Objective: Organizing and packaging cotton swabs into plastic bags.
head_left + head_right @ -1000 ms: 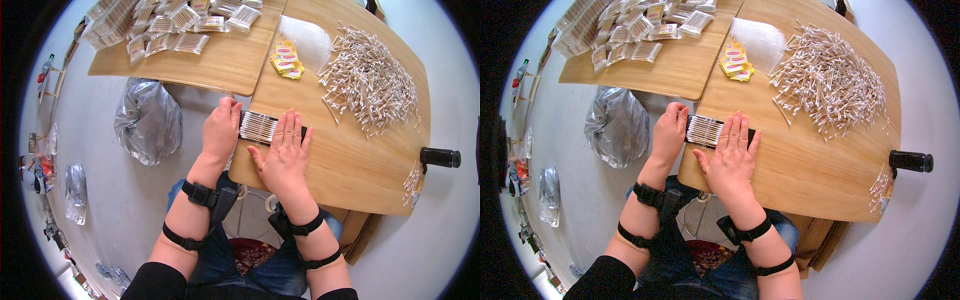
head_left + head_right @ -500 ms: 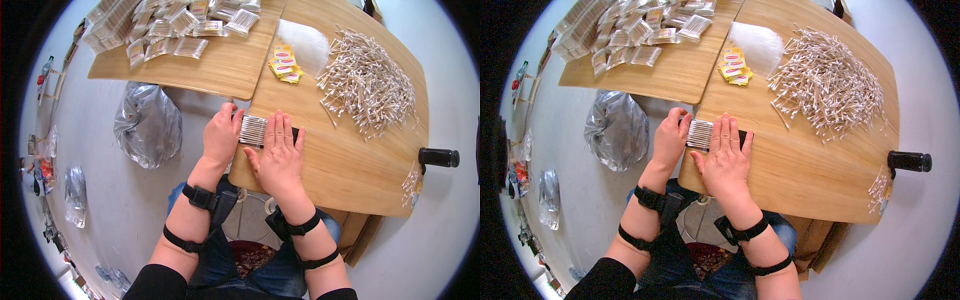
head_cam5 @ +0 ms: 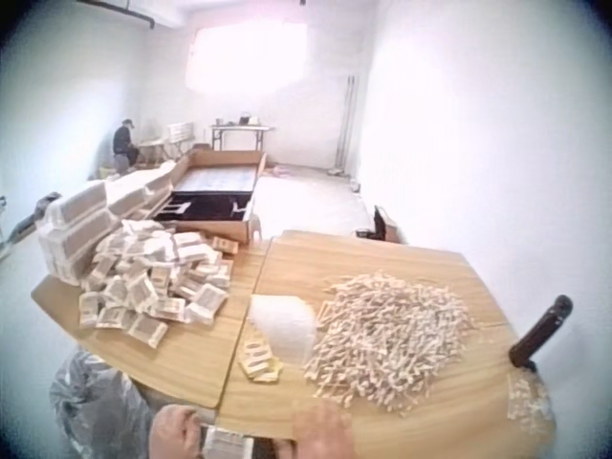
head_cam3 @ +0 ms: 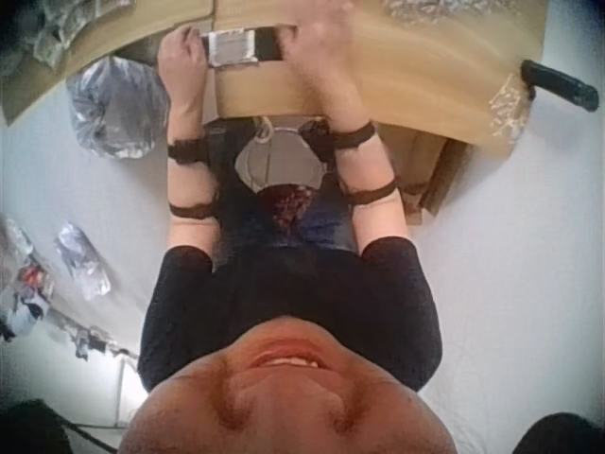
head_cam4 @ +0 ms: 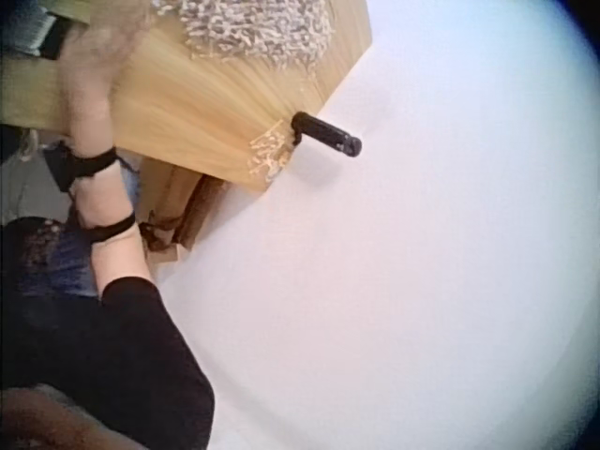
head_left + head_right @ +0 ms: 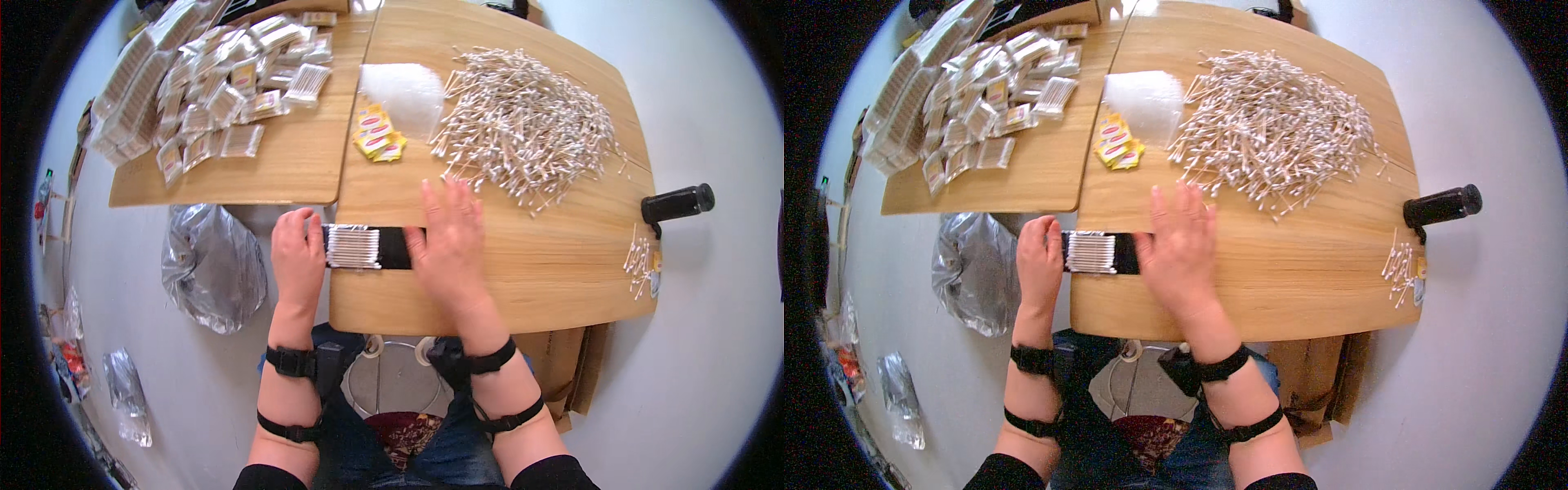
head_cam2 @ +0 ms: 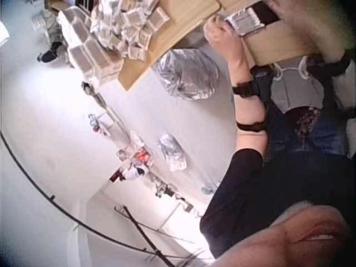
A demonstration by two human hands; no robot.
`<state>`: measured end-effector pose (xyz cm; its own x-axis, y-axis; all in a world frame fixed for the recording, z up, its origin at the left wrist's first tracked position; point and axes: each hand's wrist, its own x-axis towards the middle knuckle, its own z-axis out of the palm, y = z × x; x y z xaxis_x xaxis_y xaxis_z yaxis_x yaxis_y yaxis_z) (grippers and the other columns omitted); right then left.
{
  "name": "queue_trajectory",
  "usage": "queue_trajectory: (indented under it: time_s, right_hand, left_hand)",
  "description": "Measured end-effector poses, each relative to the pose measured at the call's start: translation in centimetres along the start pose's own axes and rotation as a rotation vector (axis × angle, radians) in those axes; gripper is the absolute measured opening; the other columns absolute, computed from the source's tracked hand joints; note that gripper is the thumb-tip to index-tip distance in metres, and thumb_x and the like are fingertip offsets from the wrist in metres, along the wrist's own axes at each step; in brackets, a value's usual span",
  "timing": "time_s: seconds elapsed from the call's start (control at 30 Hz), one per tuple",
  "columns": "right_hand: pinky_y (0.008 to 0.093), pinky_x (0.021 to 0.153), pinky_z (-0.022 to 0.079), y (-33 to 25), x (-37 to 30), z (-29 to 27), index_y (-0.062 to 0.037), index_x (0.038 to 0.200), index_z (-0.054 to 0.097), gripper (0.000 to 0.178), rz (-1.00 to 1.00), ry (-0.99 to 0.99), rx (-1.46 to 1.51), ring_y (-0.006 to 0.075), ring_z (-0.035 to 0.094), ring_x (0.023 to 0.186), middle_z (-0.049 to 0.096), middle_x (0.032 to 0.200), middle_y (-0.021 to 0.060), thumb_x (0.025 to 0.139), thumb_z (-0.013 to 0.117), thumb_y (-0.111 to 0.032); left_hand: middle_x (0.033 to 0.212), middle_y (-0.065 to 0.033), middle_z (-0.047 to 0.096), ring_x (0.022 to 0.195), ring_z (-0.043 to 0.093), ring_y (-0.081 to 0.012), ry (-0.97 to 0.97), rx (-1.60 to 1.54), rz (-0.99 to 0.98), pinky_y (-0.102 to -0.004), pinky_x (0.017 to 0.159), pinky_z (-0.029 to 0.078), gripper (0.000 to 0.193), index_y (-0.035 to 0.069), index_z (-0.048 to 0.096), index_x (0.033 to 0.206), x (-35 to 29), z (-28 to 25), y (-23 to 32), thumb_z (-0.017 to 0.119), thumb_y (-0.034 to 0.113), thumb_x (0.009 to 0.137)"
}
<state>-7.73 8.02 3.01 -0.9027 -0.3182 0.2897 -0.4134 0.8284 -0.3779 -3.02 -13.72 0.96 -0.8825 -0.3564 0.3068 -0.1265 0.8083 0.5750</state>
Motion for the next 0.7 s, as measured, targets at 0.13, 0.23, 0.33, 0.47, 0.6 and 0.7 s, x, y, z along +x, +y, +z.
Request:
queue_trajectory:
  time_s: [0.13, 0.23, 0.33, 0.47, 0.6, 0.7]
  right_hand:
    - [0.0613, 0.112, 0.019, 5.3, 0.4, -1.4, -0.0191, 0.143, 0.046, 0.057, 0.135, 0.030, -0.173, 0.0402, 0.025, 0.142, 0.031, 0.152, 0.0221, 0.091, 0.060, -0.039]
    - [0.0617, 0.112, 0.019, 6.0, 0.5, -0.9, -0.0174, 0.143, 0.046, 0.058, 0.120, -0.054, -0.219, 0.0396, 0.025, 0.142, 0.034, 0.151, 0.0203, 0.091, 0.060, -0.039]
    - [0.0562, 0.112, 0.025, 5.8, -0.1, -0.9, -0.0096, 0.137, 0.050, 0.054, 0.063, -0.039, -0.143, 0.0358, 0.035, 0.137, 0.043, 0.144, 0.0188, 0.091, 0.060, -0.036]
    - [0.0479, 0.109, 0.035, 5.6, -1.5, -1.6, -0.0035, 0.118, 0.059, 0.036, -0.047, -0.030, 0.122, 0.0341, 0.049, 0.127, 0.056, 0.130, 0.0180, 0.087, 0.065, -0.021]
    - [0.0450, 0.104, 0.041, 6.7, -2.4, -3.1, -0.0028, 0.108, 0.061, 0.028, -0.129, -0.066, 0.241, 0.0356, 0.053, 0.122, 0.060, 0.121, 0.0173, 0.081, 0.067, -0.008]
    - [0.0436, 0.099, 0.044, 8.0, -2.2, -4.0, -0.0021, 0.105, 0.061, 0.028, -0.021, 0.071, 0.225, 0.0361, 0.055, 0.116, 0.061, 0.116, 0.0169, 0.077, 0.067, -0.002]
  left_hand:
    - [0.109, -0.0167, 0.061, 0.103, 0.058, -0.0350, 0.078, -0.060, 0.120, -0.0412, 0.091, 0.046, 0.017, 0.000, 0.060, 0.106, 0.4, 0.8, 2.6, 0.058, 0.009, 0.092]
    - [0.111, -0.0167, 0.061, 0.104, 0.058, -0.0338, 0.052, -0.161, 0.161, -0.0408, 0.091, 0.047, 0.018, 0.000, 0.060, 0.108, 0.3, 1.4, 4.8, 0.058, 0.009, 0.092]
    - [0.113, -0.0167, 0.061, 0.105, 0.059, -0.0336, 0.022, -0.185, 0.213, -0.0400, 0.091, 0.047, 0.020, 0.000, 0.060, 0.110, 0.1, 2.4, 6.6, 0.060, 0.007, 0.091]
    - [0.116, -0.0173, 0.061, 0.108, 0.058, -0.0347, -0.071, -0.248, 0.245, -0.0395, 0.093, 0.046, 0.021, 0.000, 0.060, 0.112, -0.2, 3.9, 8.6, 0.059, 0.006, 0.092]
    - [0.116, -0.0177, 0.061, 0.106, 0.058, -0.0361, -0.108, -0.285, 0.284, -0.0414, 0.092, 0.047, 0.024, 0.000, 0.060, 0.112, -0.5, 5.3, 9.7, 0.061, 0.003, 0.088]
    - [0.117, -0.0184, 0.060, 0.107, 0.058, -0.0367, -0.108, -0.270, 0.316, -0.0425, 0.092, 0.047, 0.025, 0.000, 0.060, 0.112, -0.5, 5.9, 10.1, 0.059, 0.002, 0.088]
